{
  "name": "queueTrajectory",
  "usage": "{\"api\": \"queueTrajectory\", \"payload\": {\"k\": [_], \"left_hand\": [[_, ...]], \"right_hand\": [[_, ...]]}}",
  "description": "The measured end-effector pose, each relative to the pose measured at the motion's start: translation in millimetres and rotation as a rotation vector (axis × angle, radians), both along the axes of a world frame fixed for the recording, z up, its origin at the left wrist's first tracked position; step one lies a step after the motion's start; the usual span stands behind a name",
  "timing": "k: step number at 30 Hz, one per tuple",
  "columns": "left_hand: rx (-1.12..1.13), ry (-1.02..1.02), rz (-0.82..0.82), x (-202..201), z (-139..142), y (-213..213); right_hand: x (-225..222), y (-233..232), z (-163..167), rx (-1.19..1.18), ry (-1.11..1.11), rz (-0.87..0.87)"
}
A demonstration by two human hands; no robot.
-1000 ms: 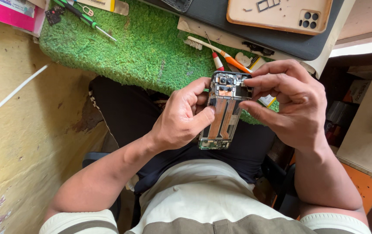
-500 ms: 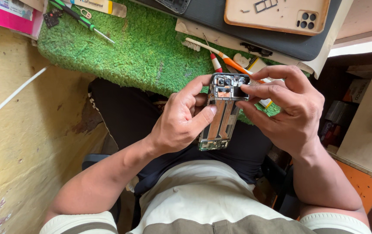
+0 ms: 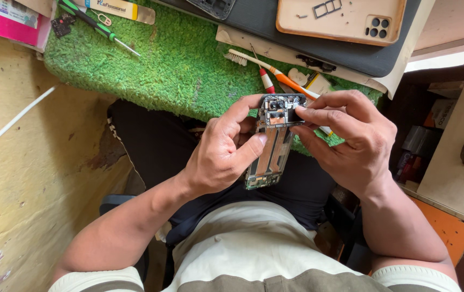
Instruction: The person works on a disassembled smartphone at a repair bench. They hold the phone frame, clean its internal surfaces with a toothbrush, pry and adjust small internal components with a screwdriver, and press a small camera module part into place on the phone body.
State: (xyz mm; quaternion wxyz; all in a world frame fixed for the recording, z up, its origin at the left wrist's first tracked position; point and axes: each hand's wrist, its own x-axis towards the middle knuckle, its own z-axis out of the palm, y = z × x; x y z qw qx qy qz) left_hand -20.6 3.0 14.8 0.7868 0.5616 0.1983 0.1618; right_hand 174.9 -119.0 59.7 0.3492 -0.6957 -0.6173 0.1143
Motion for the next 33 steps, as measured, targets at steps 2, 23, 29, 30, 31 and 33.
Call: {"api": "queueTrajectory", "payload": {"k": [2, 23, 29, 30, 31, 33], "left_hand": [[0.009, -0.015, 0.002, -0.4, 1.0, -0.4], [0.048, -0.021, 0.006, -3.7, 11.0, -2.1], [0.057, -0.036, 0.012, -3.2, 10.2, -2.0], [0.058, -0.029, 0.011, -3.4, 10.0, -1.8], [0.054, -0.017, 0.01, -3.6, 9.9, -2.0], [0.051, 0.006, 0.007, -3.5, 9.4, -1.9]], "right_hand": [[-0.7, 0.1, 0.0, 0.012, -0.049, -0.002], [-7.5, -0.6, 3.6, 0.062, -0.197, 0.037], [-10.2, -1.0, 4.2, 0.055, -0.23, 0.029], [-10.8, -0.7, 4.1, 0.052, -0.236, 0.031], [-11.5, -0.6, 3.9, 0.049, -0.242, 0.033], [-13.2, -0.1, 3.3, 0.063, -0.27, 0.025]]}}
